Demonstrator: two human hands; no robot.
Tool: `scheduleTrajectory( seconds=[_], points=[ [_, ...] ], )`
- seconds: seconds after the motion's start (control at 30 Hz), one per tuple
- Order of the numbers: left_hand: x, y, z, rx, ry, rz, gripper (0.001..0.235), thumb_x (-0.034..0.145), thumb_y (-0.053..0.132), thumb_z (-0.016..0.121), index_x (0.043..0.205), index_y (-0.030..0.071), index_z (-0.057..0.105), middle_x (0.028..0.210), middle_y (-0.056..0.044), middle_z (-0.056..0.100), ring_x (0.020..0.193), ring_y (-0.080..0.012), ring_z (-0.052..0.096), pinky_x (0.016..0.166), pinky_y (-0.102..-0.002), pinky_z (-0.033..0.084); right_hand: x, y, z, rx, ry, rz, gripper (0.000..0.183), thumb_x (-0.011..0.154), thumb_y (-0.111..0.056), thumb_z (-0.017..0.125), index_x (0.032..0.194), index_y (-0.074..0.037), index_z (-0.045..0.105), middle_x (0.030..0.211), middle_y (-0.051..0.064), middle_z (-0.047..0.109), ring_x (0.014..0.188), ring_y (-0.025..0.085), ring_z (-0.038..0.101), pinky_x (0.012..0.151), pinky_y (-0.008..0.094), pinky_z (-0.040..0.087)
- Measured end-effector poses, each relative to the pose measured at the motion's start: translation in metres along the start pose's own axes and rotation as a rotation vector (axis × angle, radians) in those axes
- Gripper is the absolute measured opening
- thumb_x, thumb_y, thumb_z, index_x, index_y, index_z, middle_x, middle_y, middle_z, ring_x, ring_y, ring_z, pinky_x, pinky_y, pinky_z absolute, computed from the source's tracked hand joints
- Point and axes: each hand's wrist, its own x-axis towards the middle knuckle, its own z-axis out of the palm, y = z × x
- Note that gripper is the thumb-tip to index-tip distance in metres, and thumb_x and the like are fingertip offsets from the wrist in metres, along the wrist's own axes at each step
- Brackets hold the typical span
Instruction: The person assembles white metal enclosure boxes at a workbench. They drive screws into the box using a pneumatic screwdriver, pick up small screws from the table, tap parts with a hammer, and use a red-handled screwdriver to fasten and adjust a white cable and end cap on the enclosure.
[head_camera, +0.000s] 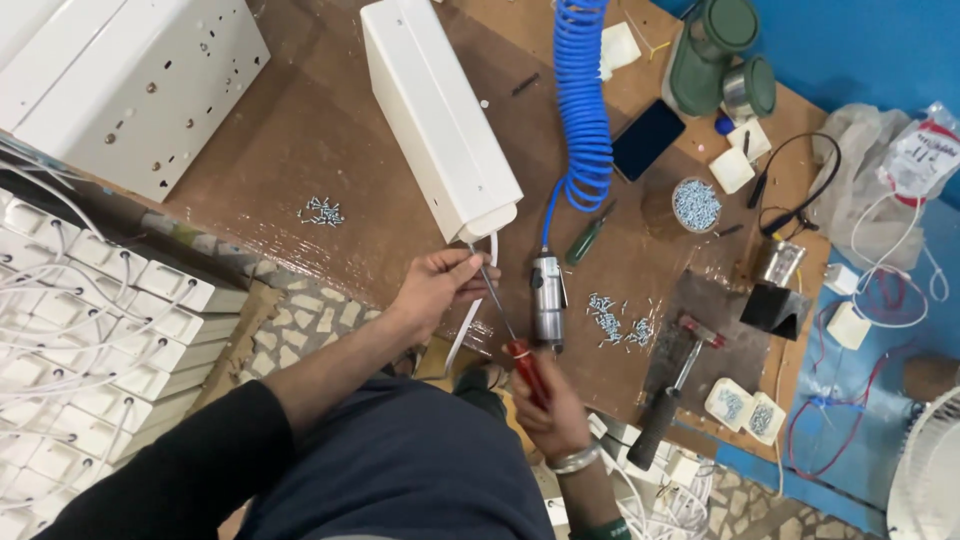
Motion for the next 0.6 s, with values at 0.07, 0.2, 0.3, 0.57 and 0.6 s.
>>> scheduleTrajectory(
  seconds=[0.07,0.2,0.3,0.57,0.6],
  points=[
    [-0.005,0.002,-0.003,0.000,0.025,-0.043,0.025,0.101,0.019,0.060,0.113,0.000,0.071,0.106,-0.013,0.076,0.093,-0.0179,0.074,0.085,-0.033,0.063,0.002,0.008,-0.007,-0.484,0.083,-0.084,0.034,0.110,-0.033,0.071,0.114,0.000,0.071,0.074,0.003,0.069,0.047,0.006,0.054,0.038,0.017,0.040],
    [0.002,-0.003,-0.002,-0.075,0.026,-0.014,0.025,0.101,0.017,0.061,0.115,-0.002,0.070,0.108,-0.015,0.077,0.097,-0.0211,0.074,0.088,-0.034,0.063,-0.006,0.009,0.054,-1.876,0.240,-1.244,0.032,0.107,-0.037,0.066,0.132,-0.016,0.065,0.101,0.002,0.072,0.079,0.014,0.069,0.069,0.026,0.054],
    [0.002,-0.004,-0.010,-0.116,0.033,-0.023,0.026,0.101,0.017,0.061,0.117,-0.004,0.068,0.108,-0.015,0.076,0.100,-0.0234,0.074,0.089,-0.036,0.063,0.003,0.018,0.032,-1.257,0.067,-0.886,0.038,0.102,-0.026,0.073,0.129,-0.001,0.065,0.109,0.012,0.073,0.091,0.019,0.073,0.076,0.033,0.056],
    [0.002,0.000,-0.005,-0.157,-0.027,-0.025,0.030,0.102,0.020,0.060,0.121,-0.002,0.067,0.112,-0.015,0.074,0.105,-0.0242,0.073,0.092,-0.036,0.062,-0.008,0.002,0.069,-1.910,0.296,-1.325,0.034,0.110,-0.042,0.059,0.128,-0.015,0.066,0.091,0.005,0.066,0.074,0.017,0.064,0.063,0.028,0.051],
    [0.003,-0.001,-0.008,-0.152,-0.023,-0.023,0.030,0.102,0.020,0.060,0.121,-0.002,0.067,0.112,-0.015,0.074,0.105,-0.0242,0.073,0.092,-0.036,0.062,-0.004,0.004,0.050,-1.903,0.294,-1.325,0.034,0.110,-0.042,0.059,0.128,-0.015,0.066,0.091,0.005,0.066,0.074,0.017,0.064,0.063,0.028,0.051]
  ],
)
